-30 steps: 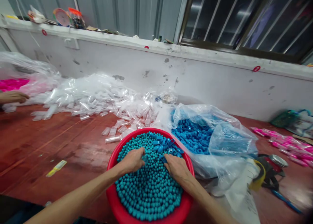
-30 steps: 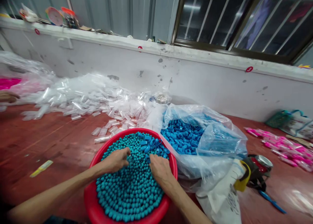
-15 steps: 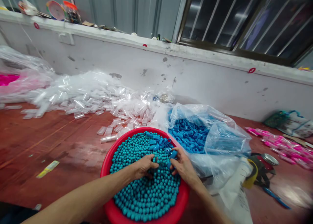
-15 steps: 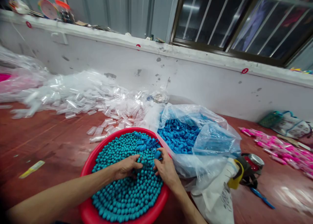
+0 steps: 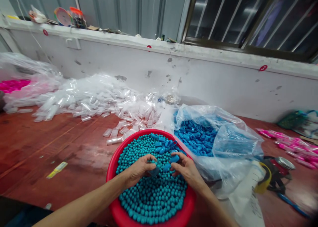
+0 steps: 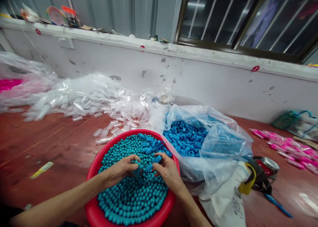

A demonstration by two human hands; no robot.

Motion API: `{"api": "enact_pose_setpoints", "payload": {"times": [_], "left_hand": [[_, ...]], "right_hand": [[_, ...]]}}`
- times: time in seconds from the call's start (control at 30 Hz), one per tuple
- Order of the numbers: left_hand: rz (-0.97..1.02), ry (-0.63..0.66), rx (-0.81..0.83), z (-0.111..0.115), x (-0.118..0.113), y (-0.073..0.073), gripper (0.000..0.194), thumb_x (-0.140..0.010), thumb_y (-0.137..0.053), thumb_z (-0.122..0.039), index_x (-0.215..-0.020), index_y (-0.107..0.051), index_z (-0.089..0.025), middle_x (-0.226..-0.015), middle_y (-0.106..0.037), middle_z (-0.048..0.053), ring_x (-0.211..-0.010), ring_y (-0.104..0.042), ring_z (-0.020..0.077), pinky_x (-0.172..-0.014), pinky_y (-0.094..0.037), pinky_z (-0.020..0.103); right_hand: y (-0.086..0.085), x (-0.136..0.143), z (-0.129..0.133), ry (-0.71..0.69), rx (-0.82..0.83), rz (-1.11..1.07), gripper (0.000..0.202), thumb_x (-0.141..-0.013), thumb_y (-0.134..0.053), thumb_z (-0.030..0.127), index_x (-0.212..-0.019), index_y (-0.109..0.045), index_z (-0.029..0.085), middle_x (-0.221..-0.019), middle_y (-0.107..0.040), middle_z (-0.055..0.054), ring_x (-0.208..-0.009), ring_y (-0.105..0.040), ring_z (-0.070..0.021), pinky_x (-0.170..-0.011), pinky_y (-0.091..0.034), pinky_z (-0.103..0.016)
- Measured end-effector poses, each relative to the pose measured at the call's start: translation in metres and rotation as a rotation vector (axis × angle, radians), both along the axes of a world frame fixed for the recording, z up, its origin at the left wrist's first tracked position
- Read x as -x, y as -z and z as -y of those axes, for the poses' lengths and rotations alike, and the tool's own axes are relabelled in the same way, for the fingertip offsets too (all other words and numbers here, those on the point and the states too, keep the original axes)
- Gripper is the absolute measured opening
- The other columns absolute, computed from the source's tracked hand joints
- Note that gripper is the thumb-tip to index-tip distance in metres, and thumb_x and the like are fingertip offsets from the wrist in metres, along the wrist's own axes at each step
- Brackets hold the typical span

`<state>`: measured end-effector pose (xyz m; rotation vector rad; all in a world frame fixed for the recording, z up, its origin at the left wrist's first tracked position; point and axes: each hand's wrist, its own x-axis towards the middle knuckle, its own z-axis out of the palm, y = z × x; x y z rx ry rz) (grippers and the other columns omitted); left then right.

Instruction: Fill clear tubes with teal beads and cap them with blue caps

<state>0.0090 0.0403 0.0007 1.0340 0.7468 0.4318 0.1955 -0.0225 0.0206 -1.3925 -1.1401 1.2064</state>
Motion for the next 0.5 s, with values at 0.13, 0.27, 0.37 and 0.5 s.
{"api": "enact_pose_setpoints", "payload": {"times": [0.13, 0.27, 0.37, 0.5], "left_hand": [[-0.036, 0.005, -0.02, 0.009, 0.001, -0.006, 0.031, -0.068, -0.057, -0.039, -0.085, -0.041, -0.019, -0.066, -0.058, -0.001, -0.051, -0.056, 0.0112, -0.042, -0.028, 0.019], [-0.052, -0.053, -0.046, 0.016, 0.007, -0.011, 0.031, -0.07, -0.055, -0.04, -0.086, -0.039, -0.018, -0.065, -0.056, -0.003, -0.048, -0.055, 0.0095, -0.039, -0.029, 0.017], [-0.087, -0.052, -0.092, 0.019, 0.008, -0.013, 0.03, -0.07, -0.054, -0.039, -0.086, -0.04, -0.018, -0.065, -0.056, -0.003, -0.044, -0.051, 0.0074, -0.035, -0.026, 0.016], [-0.081, -0.037, -0.171, 0.021, 0.001, -0.012, 0.025, -0.071, -0.051, -0.033, -0.087, -0.042, -0.017, -0.066, -0.056, -0.003, -0.045, -0.048, 0.0058, -0.035, -0.026, 0.014]], "right_hand": [[-0.002, 0.001, -0.001, 0.052, -0.016, -0.03, 0.02, -0.066, -0.055, 0.024, -0.083, -0.044, 0.02, -0.078, -0.057, 0.001, -0.072, -0.062, -0.0176, -0.057, -0.052, -0.028], [0.008, -0.002, 0.001, -0.016, 0.011, 0.065, 0.019, -0.067, -0.055, 0.024, -0.084, -0.047, 0.019, -0.066, -0.059, 0.003, -0.066, -0.062, -0.0171, -0.056, -0.05, -0.027], [0.007, -0.001, 0.002, -0.022, -0.017, 0.104, 0.028, -0.07, -0.056, 0.028, -0.096, -0.05, 0.018, -0.063, -0.059, 0.003, -0.06, -0.06, -0.0156, -0.056, -0.049, -0.027], [-0.002, 0.005, 0.009, -0.079, -0.167, 0.423, 0.038, -0.075, -0.055, 0.028, -0.111, -0.053, 0.017, -0.091, -0.064, -0.004, -0.084, -0.059, -0.0198, -0.078, -0.046, -0.033]]}}
